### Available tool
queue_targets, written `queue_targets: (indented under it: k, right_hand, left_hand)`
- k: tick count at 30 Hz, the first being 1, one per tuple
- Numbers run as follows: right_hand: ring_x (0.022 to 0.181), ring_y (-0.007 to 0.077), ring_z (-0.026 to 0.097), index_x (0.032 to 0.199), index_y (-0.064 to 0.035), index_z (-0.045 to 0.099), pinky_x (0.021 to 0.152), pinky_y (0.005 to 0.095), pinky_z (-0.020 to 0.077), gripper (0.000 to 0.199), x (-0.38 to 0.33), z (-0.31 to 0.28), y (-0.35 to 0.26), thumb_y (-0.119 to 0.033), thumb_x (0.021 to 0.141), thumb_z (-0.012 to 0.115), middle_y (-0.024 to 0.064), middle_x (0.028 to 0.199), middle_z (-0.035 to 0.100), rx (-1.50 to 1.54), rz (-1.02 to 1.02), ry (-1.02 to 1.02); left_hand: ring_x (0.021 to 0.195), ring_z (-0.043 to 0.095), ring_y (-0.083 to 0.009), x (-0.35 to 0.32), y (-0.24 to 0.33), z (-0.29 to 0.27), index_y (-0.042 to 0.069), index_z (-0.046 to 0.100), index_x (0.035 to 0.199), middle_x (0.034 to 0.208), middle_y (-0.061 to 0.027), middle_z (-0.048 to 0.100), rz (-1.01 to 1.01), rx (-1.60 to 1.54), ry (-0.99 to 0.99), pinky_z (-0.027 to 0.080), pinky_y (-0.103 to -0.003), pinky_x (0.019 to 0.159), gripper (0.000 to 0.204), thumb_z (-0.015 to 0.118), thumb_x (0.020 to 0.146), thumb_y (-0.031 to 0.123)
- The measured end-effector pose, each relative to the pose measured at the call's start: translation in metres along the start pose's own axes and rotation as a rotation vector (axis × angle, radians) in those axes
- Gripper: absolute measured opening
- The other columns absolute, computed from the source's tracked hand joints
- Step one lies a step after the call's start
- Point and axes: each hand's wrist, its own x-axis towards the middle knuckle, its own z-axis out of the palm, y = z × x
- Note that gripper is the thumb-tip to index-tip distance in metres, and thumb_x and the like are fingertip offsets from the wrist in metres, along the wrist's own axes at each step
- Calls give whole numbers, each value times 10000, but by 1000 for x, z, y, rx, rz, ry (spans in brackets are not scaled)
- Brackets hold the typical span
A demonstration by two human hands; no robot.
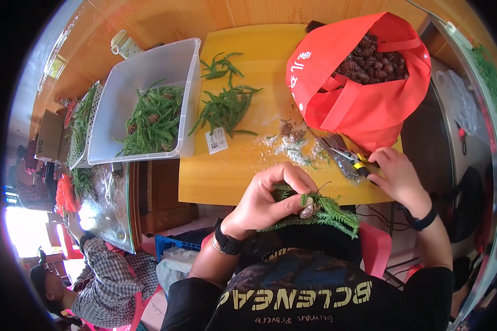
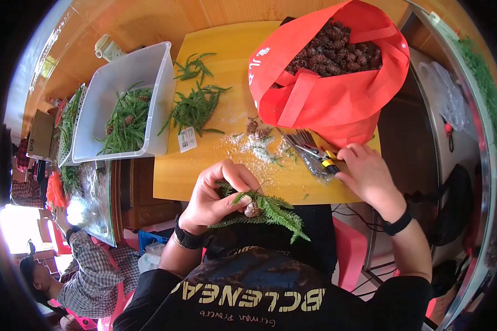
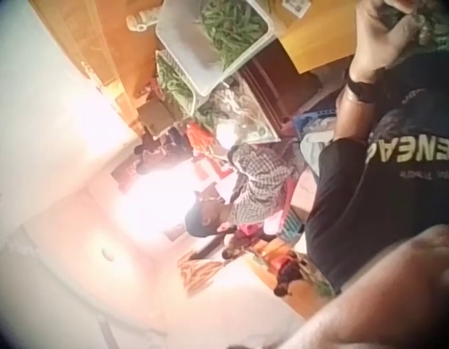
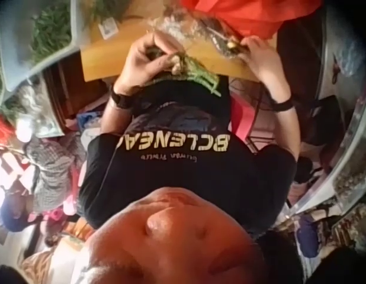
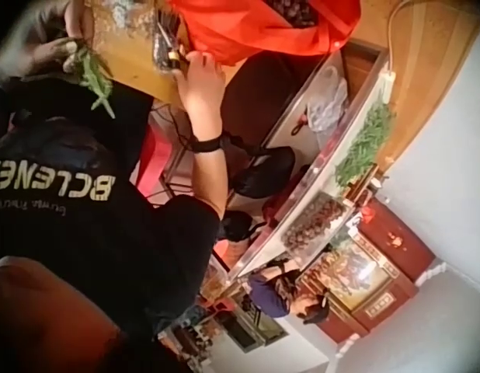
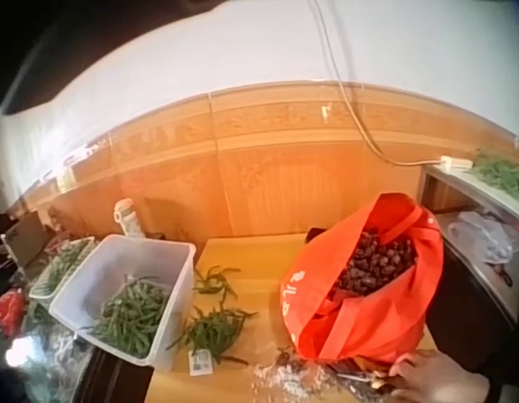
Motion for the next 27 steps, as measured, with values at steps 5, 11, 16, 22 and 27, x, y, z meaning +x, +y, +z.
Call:
queue_targets:
  k: [5,11,16,22,27]
  right_hand:
    - [1028,330,491,1018,-37,477,848,369,426,509,-14,25,9,-171,616,758,127,1114,459,59,122,14]
    - [949,326,495,920,-13,484,805,354,420,310,-11,46,19,-91,686,671,133,1040,436,132,48,151]
    - [871,279,488,852,10,466,738,329,407,170,-14,40,19,-63,739,570,126,948,406,298,100,92]
    - [785,227,512,822,-18,477,714,311,410,119,-40,22,9,-66,730,536,86,814,453,858,249,92]
    - [762,335,586,712,-89,469,686,430,486,295,-48,-6,-39,-276,732,696,82,657,550,1831,129,26]
  left_hand:
    - [805,543,-124,-1,-2,-6,39,509,858,901,-91,586,-42,-133,-41,446,-256,718,89,595,836,34]
    - [773,558,-139,-1,-8,-4,44,490,847,873,-115,591,59,78,-8,473,-263,671,200,672,771,11]
    - [813,591,-149,-5,0,0,21,530,895,887,-101,611,42,243,74,479,-267,713,212,694,761,22]
    - [789,617,-188,-3,9,-3,7,608,891,856,-89,646,191,551,132,481,-278,708,220,729,709,28]
    - [780,619,-205,-2,7,-3,8,611,857,834,-98,652,200,537,171,479,-287,699,195,728,702,32]
